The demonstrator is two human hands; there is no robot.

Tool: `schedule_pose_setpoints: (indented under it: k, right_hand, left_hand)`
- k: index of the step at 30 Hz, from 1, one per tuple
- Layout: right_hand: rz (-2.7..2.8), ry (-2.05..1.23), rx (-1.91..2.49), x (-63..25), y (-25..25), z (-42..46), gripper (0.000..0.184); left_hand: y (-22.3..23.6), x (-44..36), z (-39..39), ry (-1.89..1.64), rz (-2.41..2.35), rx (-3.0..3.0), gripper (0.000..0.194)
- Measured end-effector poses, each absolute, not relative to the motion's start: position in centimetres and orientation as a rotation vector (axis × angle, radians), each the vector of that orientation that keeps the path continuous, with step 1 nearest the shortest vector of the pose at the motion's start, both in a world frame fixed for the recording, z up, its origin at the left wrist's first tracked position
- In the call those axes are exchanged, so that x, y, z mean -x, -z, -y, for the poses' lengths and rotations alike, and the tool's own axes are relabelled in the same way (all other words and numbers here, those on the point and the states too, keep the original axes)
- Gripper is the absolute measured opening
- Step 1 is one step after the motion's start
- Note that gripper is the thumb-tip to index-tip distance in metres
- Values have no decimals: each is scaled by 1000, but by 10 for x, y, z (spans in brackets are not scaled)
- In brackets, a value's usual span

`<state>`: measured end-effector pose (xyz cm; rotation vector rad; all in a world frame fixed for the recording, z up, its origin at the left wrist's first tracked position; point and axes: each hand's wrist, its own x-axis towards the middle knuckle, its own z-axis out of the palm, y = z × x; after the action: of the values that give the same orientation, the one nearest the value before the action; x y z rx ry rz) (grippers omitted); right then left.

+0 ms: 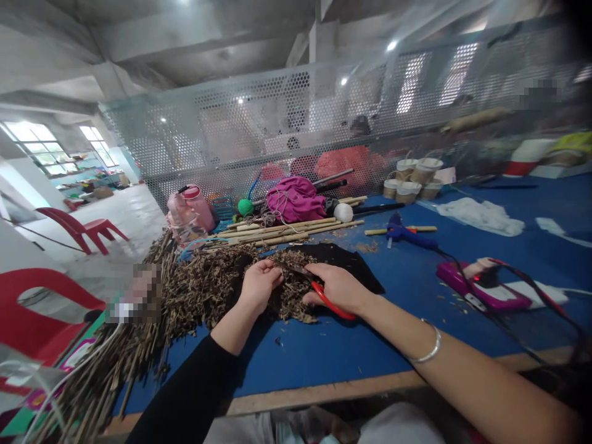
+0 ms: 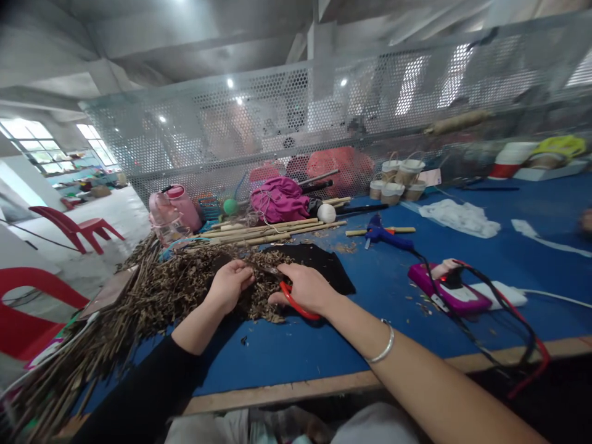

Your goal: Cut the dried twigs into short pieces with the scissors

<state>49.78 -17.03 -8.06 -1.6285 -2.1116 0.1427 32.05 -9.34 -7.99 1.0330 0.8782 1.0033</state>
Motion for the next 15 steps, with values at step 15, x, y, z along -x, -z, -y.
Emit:
schedule_pose_setpoints:
  k: [15]
  right_hand:
    - [2214,95,1896,-490,84,170,46]
  left_hand:
    - [85,-320,89,-989,-983,-953,28]
